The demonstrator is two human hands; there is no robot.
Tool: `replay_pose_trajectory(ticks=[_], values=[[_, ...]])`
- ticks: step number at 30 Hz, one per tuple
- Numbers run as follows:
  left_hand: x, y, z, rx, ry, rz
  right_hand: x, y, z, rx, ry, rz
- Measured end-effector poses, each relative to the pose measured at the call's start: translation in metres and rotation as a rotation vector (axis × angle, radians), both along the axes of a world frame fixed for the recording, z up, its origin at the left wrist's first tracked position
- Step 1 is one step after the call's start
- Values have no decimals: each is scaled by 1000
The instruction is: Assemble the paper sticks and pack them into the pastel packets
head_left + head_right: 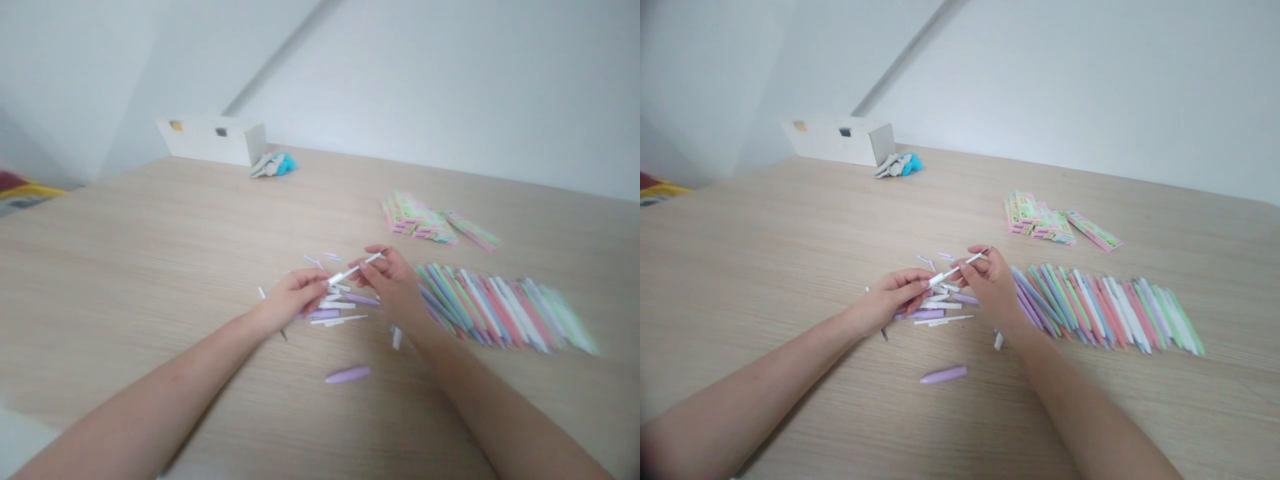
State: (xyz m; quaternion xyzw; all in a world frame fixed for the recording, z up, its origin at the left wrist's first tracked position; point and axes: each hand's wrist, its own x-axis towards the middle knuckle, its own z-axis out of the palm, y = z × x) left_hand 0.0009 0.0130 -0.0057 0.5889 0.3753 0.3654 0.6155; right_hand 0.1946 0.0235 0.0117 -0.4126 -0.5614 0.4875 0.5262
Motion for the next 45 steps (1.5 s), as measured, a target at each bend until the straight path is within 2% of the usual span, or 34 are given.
replay_pose_trajectory(ticks=[5, 7, 8, 10, 12, 13, 15, 18, 22, 28, 31, 33, 35, 40, 45], values=[[2, 0, 1, 32, -1, -6, -3, -2, 2, -63, -190, 129], [2, 1, 1, -6, -52, 34, 2, -8, 13, -84, -384, 165], [2, 1, 2, -31, -88, 68, 6, -15, 20, -83, -570, 192], [2, 3, 2, -69, -161, 146, 12, -35, 36, 28, -951, 337], [1, 4, 3, -90, -201, 197, 12, -61, 46, 125, -1173, 593], [1, 5, 3, -97, -205, 208, 9, -74, 47, 151, -1259, 697], [1, 5, 3, -105, -196, 198, 0, -93, 42, 205, -1339, 741], [1, 4, 4, -99, -196, 178, -11, -103, 26, 234, -1414, 792], [2, 2, 6, -100, -204, 180, -12, -97, 15, 285, -1388, 707], [4, 0, 10, -111, -207, 152, -6, -74, 33, 237, -1383, 572], [4, 0, 9, -110, -211, 168, -4, -54, 37, 277, -1449, 396], [3, 0, 8, -105, -206, 169, -1, -41, 33, 311, -1487, 211], [3, 0, 7, -103, -196, 164, 1, -30, 25, 329, -1497, 112], [2, 0, 8, -103, -185, 155, 6, -16, 2, 408, -1520, 107], [3, -1, 9, -120, -164, 154, 8, -14, -4, 449, -1441, 103]])
